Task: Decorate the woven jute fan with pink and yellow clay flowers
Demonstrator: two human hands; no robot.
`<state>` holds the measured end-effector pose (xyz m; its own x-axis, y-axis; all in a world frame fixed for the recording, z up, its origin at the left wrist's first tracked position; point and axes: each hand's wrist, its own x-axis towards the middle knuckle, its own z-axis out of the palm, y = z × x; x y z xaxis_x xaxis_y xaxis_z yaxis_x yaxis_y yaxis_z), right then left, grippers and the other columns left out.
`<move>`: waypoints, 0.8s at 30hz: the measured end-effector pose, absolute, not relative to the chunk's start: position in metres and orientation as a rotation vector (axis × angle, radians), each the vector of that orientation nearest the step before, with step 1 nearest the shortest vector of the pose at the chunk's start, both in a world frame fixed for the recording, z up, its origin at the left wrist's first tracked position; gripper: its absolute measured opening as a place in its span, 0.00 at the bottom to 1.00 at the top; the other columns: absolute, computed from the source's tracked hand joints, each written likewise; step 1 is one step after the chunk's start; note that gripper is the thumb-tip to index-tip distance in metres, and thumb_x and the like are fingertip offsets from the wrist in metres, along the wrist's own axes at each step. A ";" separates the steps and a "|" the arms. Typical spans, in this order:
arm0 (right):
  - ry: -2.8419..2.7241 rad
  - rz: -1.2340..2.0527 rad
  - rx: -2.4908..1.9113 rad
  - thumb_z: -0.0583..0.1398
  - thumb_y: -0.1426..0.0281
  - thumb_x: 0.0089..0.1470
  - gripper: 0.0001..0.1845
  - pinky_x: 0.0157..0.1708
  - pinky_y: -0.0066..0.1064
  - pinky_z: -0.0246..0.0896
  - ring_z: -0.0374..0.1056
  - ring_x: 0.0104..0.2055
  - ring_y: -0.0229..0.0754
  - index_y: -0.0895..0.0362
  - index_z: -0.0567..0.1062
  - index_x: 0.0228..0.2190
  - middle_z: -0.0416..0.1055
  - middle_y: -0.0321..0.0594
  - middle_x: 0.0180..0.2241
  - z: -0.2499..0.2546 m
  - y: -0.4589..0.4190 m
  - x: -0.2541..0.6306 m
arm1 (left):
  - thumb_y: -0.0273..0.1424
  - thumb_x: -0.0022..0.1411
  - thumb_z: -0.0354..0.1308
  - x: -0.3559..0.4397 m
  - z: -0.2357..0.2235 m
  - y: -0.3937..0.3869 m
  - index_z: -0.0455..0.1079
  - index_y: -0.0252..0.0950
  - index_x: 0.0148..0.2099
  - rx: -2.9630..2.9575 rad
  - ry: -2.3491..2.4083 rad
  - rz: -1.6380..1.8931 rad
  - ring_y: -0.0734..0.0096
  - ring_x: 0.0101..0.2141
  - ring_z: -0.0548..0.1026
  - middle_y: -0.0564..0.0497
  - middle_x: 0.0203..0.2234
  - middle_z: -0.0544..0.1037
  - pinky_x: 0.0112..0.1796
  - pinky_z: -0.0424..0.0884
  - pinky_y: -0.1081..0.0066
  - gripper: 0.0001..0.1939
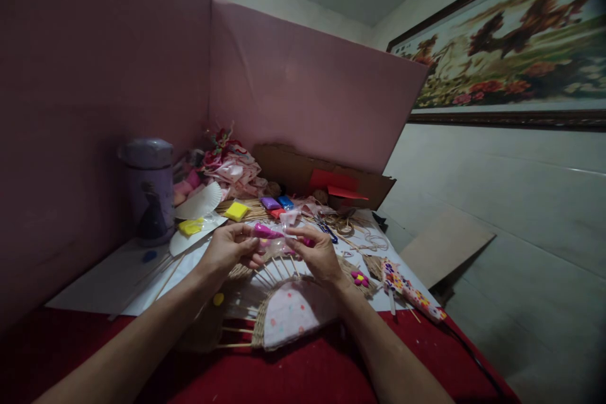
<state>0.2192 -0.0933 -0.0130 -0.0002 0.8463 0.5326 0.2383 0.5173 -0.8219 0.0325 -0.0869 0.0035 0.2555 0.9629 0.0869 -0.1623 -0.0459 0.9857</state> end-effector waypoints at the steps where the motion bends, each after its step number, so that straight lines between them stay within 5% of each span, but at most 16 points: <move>1: -1.563 0.570 -0.958 0.64 0.66 0.43 0.11 0.22 0.26 0.55 0.57 0.24 0.34 0.54 0.79 0.33 0.63 0.35 0.23 -0.013 -0.094 0.219 | 0.31 0.43 0.63 0.032 0.006 -0.087 0.68 0.31 0.30 1.264 0.871 1.131 0.71 0.17 0.74 0.50 0.18 0.76 0.19 0.71 0.74 0.11; 11: -1.824 0.184 -0.952 0.57 0.76 0.49 0.06 0.31 0.28 0.55 0.60 0.30 0.38 0.55 0.73 0.25 0.62 0.36 0.27 -0.001 -0.111 0.211 | 0.32 0.42 0.63 0.026 0.022 -0.088 0.68 0.31 0.30 1.414 0.878 1.126 0.67 0.17 0.75 0.49 0.18 0.76 0.17 0.70 0.73 0.13; 24: -1.776 0.292 -0.933 0.58 0.74 0.50 0.08 0.33 0.30 0.56 0.62 0.32 0.39 0.55 0.75 0.34 0.66 0.38 0.28 -0.006 -0.106 0.213 | 0.33 0.42 0.63 0.028 0.009 -0.085 0.68 0.31 0.31 1.419 0.864 1.046 0.69 0.17 0.74 0.51 0.17 0.76 0.19 0.70 0.73 0.14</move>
<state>0.2130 -0.1064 -0.0065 -0.1355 0.7103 0.6907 0.4515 0.6648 -0.5951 0.0282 -0.0855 0.0094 0.3397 0.9320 0.1263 -0.0526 -0.1153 0.9919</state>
